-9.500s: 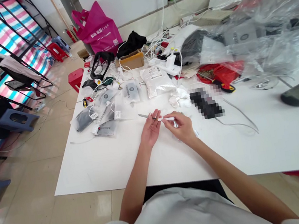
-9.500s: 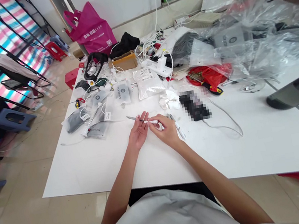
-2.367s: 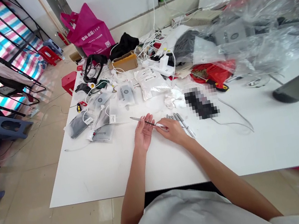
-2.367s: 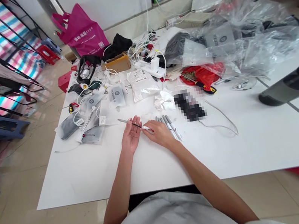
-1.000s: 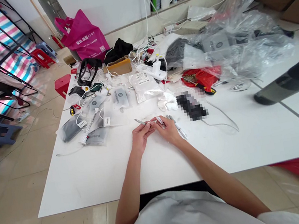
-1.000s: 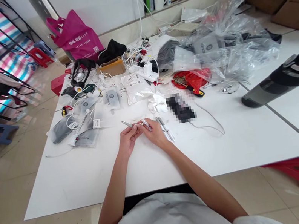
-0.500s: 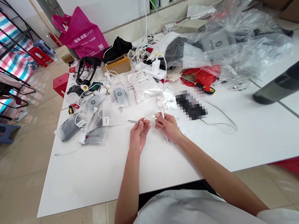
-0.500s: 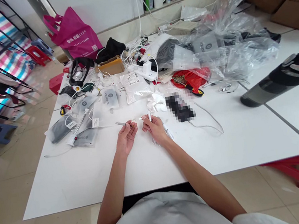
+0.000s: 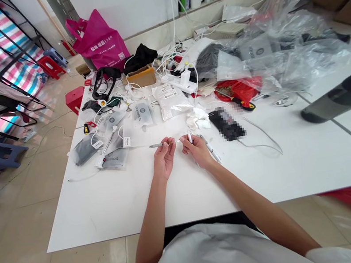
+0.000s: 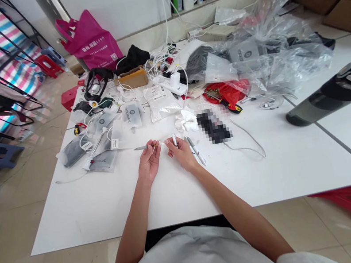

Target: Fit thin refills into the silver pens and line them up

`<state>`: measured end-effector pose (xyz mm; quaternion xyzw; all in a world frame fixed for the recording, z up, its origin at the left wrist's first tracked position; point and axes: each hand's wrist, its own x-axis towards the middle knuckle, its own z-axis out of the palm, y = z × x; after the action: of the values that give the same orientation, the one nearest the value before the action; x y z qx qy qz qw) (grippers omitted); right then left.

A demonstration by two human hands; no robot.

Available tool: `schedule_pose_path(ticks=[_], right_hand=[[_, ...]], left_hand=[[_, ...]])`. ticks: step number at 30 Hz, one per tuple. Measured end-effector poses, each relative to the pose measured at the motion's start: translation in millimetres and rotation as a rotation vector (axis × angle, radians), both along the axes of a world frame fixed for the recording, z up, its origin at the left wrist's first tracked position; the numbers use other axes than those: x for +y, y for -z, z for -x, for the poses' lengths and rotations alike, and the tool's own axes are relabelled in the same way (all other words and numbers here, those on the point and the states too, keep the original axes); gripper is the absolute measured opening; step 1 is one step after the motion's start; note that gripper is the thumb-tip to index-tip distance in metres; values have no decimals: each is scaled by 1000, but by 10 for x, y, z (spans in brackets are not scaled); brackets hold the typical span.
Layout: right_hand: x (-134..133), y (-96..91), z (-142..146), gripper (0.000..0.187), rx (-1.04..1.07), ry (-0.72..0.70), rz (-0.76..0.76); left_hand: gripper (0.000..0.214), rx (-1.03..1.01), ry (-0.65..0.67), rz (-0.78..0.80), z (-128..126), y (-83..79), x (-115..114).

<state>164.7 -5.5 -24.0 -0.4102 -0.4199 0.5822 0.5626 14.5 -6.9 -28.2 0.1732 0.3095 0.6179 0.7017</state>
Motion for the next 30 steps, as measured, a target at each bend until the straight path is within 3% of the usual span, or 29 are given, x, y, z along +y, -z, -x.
schedule_pose_path(ticks=[13, 23, 30], right_hand=[[-9, 50, 4, 41, -104, 72, -12], [-4, 51, 17, 42, -108, 79, -4], [-14, 31, -7, 41, -169, 42, -48]], left_hand=[[32, 170, 11, -59, -24, 19, -25], [22, 17, -32, -45, -25, 21, 3], [32, 100, -26, -54, -5, 7, 3]])
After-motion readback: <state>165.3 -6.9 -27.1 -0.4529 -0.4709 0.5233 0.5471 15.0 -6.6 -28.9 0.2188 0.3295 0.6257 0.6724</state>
